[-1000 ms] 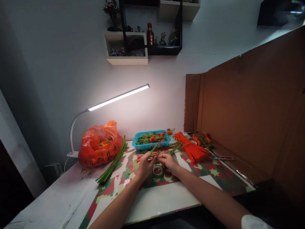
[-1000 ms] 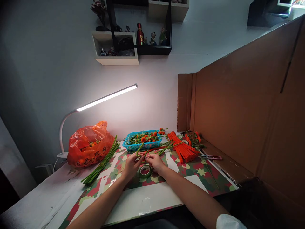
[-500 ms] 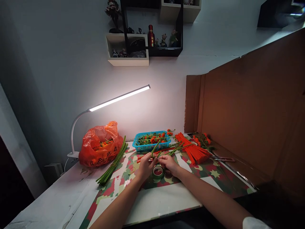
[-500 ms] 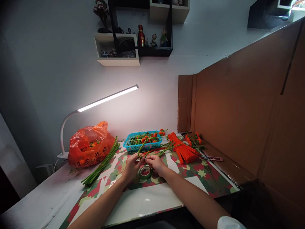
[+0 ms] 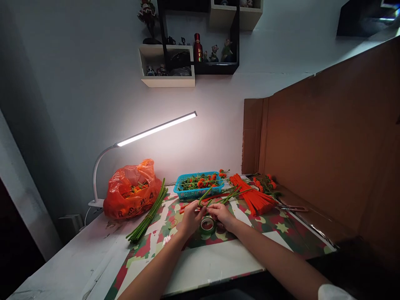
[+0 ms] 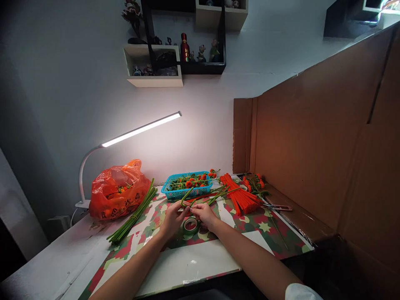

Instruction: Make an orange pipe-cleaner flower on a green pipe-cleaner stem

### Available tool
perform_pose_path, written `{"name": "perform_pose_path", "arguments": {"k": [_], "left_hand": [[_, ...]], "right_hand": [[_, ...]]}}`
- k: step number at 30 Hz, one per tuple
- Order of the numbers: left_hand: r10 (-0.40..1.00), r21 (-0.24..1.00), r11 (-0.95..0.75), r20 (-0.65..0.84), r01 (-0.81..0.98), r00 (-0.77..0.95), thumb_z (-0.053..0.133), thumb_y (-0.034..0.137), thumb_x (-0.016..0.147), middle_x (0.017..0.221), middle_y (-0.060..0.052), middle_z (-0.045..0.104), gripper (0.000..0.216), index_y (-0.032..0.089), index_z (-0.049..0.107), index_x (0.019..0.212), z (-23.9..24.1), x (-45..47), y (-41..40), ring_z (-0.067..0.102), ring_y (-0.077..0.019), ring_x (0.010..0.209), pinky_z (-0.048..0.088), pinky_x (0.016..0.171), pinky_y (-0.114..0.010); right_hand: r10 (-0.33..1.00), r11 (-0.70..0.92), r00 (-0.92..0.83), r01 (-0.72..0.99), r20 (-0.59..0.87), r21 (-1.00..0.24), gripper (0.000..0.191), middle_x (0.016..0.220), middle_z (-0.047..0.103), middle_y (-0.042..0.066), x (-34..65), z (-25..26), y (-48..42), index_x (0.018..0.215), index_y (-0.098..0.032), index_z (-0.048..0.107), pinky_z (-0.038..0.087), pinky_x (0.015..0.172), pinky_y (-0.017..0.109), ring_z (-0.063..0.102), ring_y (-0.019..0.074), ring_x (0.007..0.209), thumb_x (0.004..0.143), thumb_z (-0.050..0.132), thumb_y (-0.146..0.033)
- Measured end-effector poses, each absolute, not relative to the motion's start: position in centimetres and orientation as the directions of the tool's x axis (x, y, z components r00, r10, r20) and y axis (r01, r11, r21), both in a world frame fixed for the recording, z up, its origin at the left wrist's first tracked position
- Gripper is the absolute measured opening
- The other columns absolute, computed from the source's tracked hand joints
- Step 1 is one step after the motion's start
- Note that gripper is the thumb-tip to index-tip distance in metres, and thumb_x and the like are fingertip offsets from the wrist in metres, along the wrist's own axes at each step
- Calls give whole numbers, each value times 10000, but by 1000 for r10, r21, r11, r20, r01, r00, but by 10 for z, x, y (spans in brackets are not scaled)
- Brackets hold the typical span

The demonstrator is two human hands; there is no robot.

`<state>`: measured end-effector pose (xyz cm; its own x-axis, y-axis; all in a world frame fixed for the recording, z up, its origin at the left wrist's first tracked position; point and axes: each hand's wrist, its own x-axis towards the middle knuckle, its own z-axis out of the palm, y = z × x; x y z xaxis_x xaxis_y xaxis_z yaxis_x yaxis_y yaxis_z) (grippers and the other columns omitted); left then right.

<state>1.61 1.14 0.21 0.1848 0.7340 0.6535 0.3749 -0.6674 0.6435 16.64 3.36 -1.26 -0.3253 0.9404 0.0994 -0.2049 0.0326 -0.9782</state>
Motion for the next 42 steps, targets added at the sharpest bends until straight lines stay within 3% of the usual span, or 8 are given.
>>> {"name": "perform_pose_path", "arguments": {"k": [7,22,42], "left_hand": [[753,664,-650,627,371,199,492,318,853,787,-48,596,211,166,621,783,2,16,11,573,-167,735,517,613,-254],[761,590,-634,592,500,266,493,238,831,708,-24,576,163,174,565,700,2,17,10,539,-149,655,470,572,-235],[755,528,-632,584,568,297,477,239,828,686,-32,581,181,177,565,683,6,18,7,524,-158,639,434,566,-247]], "right_hand": [[947,12,-311,-211,78,-977,244,466,446,-59,165,-12,34,614,-154,591,193,444,219,333,61,431,570,733,-347],[967,43,-245,-97,66,-994,112,487,491,-50,163,-10,31,549,-154,526,289,478,210,404,75,465,623,610,-152],[956,91,-277,-52,101,-995,102,522,528,-40,163,-17,36,615,-146,597,336,493,208,461,92,510,641,658,-224]]}}
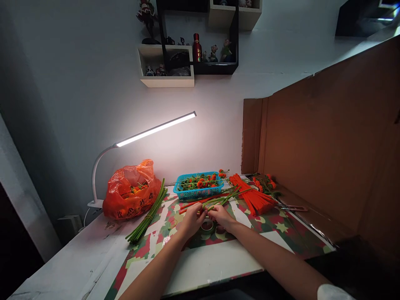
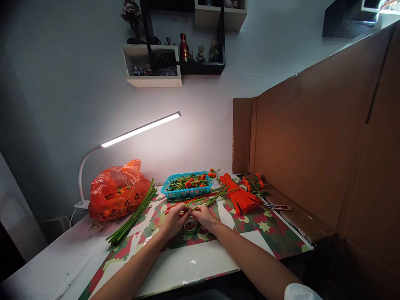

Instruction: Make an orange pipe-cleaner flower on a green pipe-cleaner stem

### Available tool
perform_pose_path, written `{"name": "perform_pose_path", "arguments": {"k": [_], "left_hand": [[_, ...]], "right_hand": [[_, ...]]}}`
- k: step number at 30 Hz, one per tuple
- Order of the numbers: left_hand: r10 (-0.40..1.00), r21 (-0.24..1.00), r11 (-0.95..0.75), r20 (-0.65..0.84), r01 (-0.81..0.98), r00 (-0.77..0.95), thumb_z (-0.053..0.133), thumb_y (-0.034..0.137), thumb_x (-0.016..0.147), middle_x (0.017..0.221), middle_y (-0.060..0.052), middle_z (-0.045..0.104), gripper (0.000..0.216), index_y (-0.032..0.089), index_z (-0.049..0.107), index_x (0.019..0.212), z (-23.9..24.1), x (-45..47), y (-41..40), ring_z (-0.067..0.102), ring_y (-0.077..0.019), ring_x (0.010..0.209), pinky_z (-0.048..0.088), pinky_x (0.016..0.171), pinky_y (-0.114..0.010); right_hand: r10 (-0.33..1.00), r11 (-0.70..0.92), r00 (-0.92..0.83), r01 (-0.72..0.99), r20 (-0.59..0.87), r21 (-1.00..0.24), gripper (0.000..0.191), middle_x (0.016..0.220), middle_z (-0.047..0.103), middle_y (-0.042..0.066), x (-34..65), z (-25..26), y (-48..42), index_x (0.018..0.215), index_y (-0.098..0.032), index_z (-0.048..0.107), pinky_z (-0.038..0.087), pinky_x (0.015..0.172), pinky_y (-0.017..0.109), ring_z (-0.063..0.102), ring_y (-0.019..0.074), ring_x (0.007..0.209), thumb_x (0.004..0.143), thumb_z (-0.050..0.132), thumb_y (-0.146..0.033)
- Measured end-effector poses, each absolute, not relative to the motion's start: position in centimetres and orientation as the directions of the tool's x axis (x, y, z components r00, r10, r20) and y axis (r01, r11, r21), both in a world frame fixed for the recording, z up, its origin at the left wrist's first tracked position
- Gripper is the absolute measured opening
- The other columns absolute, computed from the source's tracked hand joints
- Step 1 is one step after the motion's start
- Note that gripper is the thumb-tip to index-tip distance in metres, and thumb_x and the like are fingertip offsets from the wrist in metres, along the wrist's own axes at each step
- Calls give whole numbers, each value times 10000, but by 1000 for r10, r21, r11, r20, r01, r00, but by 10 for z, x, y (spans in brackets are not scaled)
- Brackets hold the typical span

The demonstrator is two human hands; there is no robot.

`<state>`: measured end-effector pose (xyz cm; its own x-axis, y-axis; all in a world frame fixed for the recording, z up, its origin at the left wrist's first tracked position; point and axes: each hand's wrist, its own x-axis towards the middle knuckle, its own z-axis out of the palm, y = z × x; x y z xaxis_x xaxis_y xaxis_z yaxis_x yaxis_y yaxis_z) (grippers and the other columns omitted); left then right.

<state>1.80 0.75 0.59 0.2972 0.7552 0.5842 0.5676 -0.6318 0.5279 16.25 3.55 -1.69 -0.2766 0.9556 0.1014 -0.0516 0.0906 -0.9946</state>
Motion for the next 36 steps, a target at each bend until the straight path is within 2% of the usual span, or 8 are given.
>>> {"name": "perform_pose_path", "arguments": {"k": [5,26,36], "left_hand": [[742,532,-646,606,548,286,512,240,815,695,-29,596,163,175,593,689,5,17,8,528,-155,638,427,573,-248],[764,550,-627,571,552,300,471,299,840,688,-28,546,212,184,524,669,4,17,8,516,-156,641,439,554,-241],[763,542,-627,571,560,302,473,258,831,683,-17,531,184,184,502,665,3,16,8,493,-148,633,424,552,-235]], "right_hand": [[955,102,-275,-44,110,-994,106,511,513,-44,163,-16,35,606,-147,587,329,493,204,452,89,506,646,652,-220],[952,128,-279,-19,128,-992,84,515,512,-42,162,-18,35,598,-151,591,323,503,208,454,97,521,657,618,-204],[943,155,-296,-8,150,-988,80,508,488,-47,163,-17,33,571,-157,566,287,485,203,416,90,505,646,568,-187]]}}
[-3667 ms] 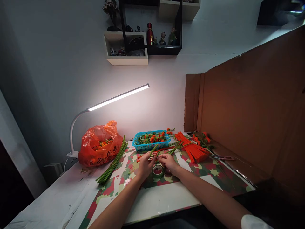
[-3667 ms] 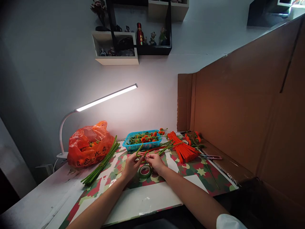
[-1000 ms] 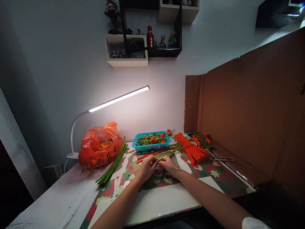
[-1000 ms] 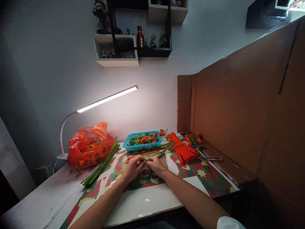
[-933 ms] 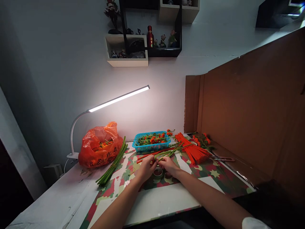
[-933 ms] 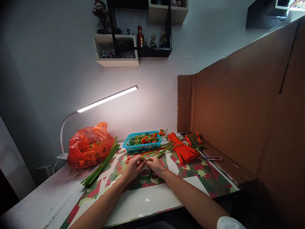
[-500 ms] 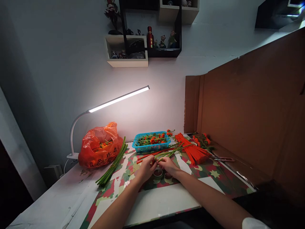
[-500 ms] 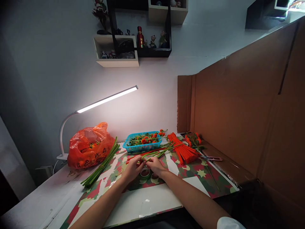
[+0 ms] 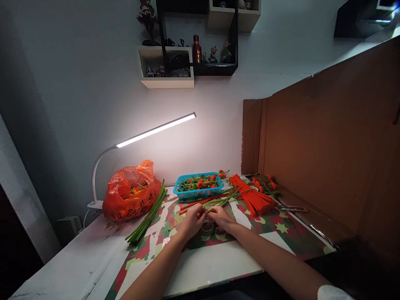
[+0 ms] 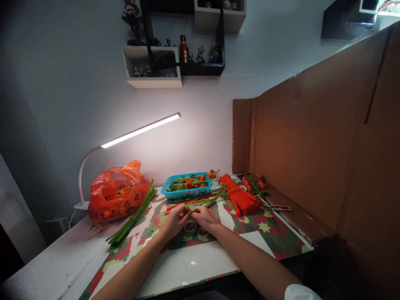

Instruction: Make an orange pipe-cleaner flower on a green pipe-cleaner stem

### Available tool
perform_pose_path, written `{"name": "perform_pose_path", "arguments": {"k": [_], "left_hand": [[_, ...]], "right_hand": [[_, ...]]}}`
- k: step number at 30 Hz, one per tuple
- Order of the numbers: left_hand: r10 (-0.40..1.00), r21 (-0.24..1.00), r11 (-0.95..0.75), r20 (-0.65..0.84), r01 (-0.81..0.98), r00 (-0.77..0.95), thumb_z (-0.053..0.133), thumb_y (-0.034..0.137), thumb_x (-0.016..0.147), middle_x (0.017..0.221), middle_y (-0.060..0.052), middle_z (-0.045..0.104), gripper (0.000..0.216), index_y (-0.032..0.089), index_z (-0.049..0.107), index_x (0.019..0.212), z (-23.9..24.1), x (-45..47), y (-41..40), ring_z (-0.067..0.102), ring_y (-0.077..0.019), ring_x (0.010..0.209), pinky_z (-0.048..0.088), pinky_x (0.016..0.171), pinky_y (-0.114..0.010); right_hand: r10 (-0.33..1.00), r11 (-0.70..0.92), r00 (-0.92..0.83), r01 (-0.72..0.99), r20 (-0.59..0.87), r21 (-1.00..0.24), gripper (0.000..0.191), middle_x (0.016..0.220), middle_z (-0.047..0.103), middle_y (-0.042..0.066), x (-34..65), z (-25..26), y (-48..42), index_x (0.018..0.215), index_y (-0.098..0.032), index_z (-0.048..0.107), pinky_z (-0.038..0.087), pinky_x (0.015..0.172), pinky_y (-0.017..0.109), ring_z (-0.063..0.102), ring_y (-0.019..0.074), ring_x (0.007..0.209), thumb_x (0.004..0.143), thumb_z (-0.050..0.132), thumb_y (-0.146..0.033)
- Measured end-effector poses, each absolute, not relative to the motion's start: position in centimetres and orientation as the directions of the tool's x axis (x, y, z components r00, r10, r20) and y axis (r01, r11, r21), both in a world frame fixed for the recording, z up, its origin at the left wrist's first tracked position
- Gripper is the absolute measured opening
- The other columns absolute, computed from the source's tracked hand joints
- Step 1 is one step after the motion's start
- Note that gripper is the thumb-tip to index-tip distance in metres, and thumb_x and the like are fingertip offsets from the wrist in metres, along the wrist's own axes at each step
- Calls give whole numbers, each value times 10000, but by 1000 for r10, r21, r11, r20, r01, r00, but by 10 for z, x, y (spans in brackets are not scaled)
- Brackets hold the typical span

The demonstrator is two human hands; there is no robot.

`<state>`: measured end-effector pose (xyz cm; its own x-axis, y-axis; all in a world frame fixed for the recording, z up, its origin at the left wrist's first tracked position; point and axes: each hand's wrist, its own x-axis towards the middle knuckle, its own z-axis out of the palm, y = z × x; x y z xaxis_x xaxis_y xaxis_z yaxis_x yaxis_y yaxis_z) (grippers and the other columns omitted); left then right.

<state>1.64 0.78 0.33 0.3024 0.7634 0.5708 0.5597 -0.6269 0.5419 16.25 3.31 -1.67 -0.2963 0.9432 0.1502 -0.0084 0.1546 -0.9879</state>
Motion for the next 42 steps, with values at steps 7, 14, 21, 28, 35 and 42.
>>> {"name": "perform_pose_path", "arguments": {"k": [7,14,21,28,35,42], "left_hand": [[771,516,-613,557,598,310,466,265,832,709,-21,555,170,186,513,689,2,16,9,519,-161,663,421,582,-248],[777,506,-602,548,617,309,463,247,827,670,-2,552,149,190,518,701,0,16,9,513,-148,618,384,554,-229],[787,507,-590,534,629,308,460,239,827,658,8,543,131,193,517,719,0,17,8,492,-146,613,359,551,-224],[795,532,-585,524,612,305,464,240,821,641,16,520,131,189,503,707,-1,17,10,464,-137,598,337,544,-218],[830,647,-552,491,527,266,458,260,827,629,15,512,156,175,501,703,2,17,10,462,-132,590,337,545,-216],[823,669,-564,502,485,266,464,291,845,658,11,541,161,180,507,737,-3,16,14,502,-136,600,363,561,-218]], "right_hand": [[941,172,-302,34,154,-985,70,528,501,-36,163,-17,32,573,-163,575,294,493,202,431,101,533,637,549,-178],[919,237,-337,61,203,-970,104,487,419,-57,162,-23,36,522,-171,497,231,472,211,349,83,485,624,496,-149],[910,278,-350,119,222,-953,102,498,419,-57,163,-26,39,537,-178,485,225,464,215,343,88,483,631,473,-140],[892,308,-373,81,258,-948,108,487,385,-58,163,-26,39,511,-183,447,205,465,221,320,86,478,615,474,-178],[881,297,-373,-46,292,-954,87,555,530,-30,160,-26,38,587,-156,577,306,515,224,422,100,518,574,600,-239],[894,287,-349,-37,282,-957,200,527,516,-39,161,-29,39,624,-143,596,286,482,215,412,85,491,558,711,-292]]}}
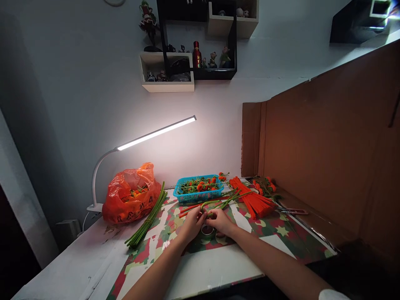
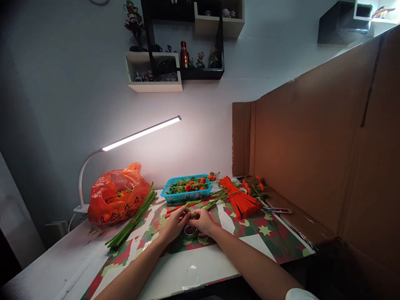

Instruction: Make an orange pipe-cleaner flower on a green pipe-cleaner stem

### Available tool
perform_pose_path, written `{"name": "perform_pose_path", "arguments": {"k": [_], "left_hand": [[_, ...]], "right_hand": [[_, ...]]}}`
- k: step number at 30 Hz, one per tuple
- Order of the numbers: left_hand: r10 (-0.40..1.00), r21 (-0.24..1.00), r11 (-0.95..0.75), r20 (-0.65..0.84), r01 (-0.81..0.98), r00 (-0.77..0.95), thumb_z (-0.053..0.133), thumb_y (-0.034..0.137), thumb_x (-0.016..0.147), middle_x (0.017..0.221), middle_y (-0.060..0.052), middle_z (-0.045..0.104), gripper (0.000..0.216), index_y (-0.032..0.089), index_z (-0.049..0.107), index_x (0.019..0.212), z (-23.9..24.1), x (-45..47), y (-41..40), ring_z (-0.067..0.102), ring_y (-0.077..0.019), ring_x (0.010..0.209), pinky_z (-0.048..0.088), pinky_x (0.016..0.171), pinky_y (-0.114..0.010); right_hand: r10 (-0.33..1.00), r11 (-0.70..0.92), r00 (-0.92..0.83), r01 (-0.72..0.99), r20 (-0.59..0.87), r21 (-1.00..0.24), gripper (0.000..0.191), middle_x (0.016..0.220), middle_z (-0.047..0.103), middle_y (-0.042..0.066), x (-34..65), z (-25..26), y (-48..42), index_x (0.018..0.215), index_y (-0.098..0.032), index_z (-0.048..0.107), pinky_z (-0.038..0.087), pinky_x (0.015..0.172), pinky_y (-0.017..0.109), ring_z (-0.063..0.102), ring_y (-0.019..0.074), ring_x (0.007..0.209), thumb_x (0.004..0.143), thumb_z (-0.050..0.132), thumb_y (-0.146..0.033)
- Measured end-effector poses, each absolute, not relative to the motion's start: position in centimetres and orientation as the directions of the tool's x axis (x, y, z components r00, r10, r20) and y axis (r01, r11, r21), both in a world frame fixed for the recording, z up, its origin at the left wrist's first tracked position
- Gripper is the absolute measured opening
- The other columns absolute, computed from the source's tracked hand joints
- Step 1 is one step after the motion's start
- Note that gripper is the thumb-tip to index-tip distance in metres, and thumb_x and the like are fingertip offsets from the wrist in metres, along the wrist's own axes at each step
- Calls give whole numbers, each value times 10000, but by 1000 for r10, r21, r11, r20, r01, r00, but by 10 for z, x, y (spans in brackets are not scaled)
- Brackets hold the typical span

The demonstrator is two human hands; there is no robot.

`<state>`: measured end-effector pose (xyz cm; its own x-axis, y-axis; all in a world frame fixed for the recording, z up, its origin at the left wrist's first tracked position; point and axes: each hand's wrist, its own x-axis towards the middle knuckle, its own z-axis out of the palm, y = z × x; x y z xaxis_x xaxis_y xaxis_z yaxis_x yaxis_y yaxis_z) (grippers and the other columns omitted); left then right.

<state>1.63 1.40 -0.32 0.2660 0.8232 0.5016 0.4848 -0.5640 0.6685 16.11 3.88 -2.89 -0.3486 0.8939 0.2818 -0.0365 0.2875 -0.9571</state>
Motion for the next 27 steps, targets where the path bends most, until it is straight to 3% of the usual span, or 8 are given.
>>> {"name": "perform_pose_path", "arguments": {"k": [8,13,27], "left_hand": [[824,708,-565,515,424,238,475,351,850,729,-9,575,189,179,531,798,2,19,8,546,-152,655,412,578,-226],[864,777,-501,472,380,174,494,401,837,835,-39,620,243,174,538,912,3,20,7,595,-170,690,458,587,-250],[862,812,-506,487,290,141,488,430,838,767,-30,641,294,166,584,923,3,17,10,589,-164,674,472,598,-254]], "right_hand": [[917,306,-233,-115,325,-945,296,608,592,-5,158,-30,43,650,-153,589,400,564,252,520,126,570,617,696,-428],[911,391,-115,-61,396,-918,255,599,569,-9,160,-24,41,629,-165,557,381,556,252,492,126,571,662,643,-403],[908,416,-74,24,413,-909,263,588,531,-20,162,-17,34,615,-185,522,355,536,247,462,126,566,683,595,-428]]}}
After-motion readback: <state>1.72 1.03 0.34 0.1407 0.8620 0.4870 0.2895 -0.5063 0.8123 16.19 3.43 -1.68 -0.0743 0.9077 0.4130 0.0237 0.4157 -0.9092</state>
